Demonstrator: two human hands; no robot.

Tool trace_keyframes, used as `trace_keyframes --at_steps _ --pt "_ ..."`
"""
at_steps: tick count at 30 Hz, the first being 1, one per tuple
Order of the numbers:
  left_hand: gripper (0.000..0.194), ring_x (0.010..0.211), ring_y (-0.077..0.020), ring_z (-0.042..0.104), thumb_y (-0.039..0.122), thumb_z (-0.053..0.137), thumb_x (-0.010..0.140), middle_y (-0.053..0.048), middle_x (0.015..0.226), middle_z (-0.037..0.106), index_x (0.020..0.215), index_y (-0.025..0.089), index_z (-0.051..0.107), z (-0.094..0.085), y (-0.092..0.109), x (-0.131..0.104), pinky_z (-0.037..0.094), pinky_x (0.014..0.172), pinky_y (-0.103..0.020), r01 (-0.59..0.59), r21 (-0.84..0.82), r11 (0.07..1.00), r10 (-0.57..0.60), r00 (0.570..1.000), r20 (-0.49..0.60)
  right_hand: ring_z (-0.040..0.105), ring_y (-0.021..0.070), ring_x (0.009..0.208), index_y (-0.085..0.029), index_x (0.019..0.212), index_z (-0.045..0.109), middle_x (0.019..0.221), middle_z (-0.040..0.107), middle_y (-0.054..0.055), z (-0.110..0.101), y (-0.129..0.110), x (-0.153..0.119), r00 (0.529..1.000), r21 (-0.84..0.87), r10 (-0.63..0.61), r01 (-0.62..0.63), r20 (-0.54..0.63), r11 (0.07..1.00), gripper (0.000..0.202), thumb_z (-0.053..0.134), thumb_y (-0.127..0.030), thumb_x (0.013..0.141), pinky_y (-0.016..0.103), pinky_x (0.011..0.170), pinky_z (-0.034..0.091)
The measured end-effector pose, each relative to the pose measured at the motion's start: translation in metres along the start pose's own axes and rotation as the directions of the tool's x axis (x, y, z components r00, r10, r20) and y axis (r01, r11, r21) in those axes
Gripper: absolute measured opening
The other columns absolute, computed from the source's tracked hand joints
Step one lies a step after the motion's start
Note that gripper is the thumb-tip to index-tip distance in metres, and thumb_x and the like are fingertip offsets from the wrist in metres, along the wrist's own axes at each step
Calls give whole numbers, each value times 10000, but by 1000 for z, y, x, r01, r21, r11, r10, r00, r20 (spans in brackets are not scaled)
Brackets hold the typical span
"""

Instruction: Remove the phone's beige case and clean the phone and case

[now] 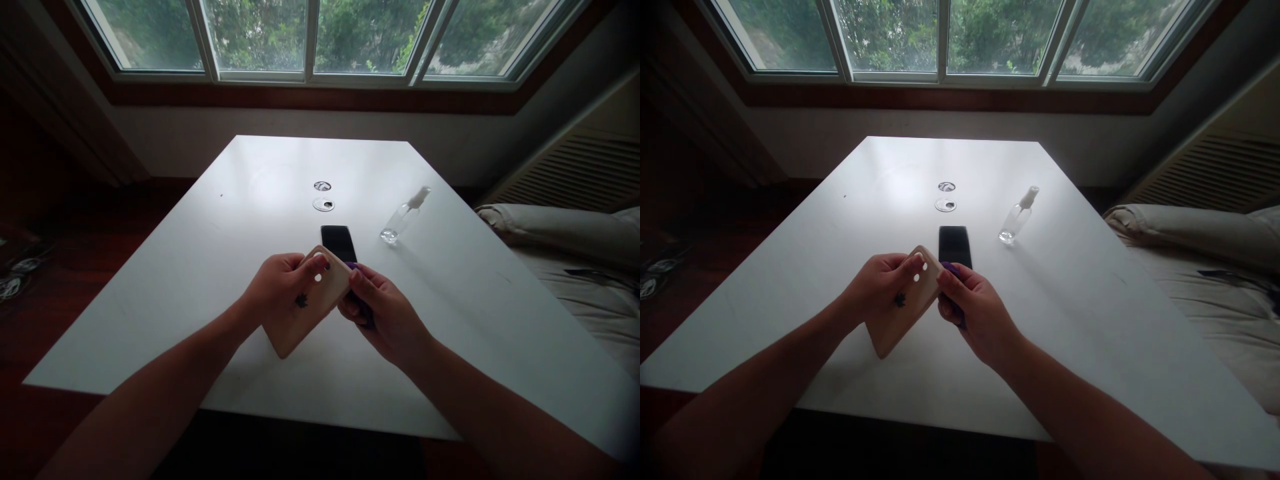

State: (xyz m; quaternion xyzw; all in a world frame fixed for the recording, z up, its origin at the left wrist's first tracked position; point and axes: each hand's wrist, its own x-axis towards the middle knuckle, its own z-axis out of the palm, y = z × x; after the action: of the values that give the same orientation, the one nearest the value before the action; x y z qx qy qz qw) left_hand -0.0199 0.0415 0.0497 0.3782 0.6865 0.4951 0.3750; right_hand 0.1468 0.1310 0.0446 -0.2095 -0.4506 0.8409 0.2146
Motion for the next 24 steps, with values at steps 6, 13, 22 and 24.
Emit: trace_keyframes --at_steps 6,13,22,24 --pt "582 573 -139 561 733 612 824 -28 656 641 729 160 646 7 -1 -2 412 512 -229 16 -54 998 -17 1000 -15 403 80 557 -205 944 704 685 517 -48 0 5 -2 988 -66 -85 77 -132 995 342 905 -358 714 229 489 292" --pt "583 575 -143 550 726 614 830 -43 673 647 791 149 681 5 0 -4 419 513 -238 56 -97 994 -60 998 -36 464 95 532 -199 896 723 636 550 -38 -6 6 0 983 -215 -139 111 -120 970 280 852 -419 779 232 471 350" --pt "583 545 -122 524 739 620 817 -7 629 611 780 160 665 7 -2 -2 405 496 -233 19 -166 986 -36 995 -97 560 130 624 -205 972 769 795 681 25 7 19 -11 994 -313 -3 39 113 949 284 817 -432 809 265 555 482" --pt "576 525 -108 485 737 622 818 10 600 572 754 165 642 8 -2 -1 377 477 -226 8 -176 984 -29 992 -121 561 126 625 -204 990 763 807 689 26 10 23 -14 982 -313 51 8 179 950 284 809 -426 818 260 559 479"
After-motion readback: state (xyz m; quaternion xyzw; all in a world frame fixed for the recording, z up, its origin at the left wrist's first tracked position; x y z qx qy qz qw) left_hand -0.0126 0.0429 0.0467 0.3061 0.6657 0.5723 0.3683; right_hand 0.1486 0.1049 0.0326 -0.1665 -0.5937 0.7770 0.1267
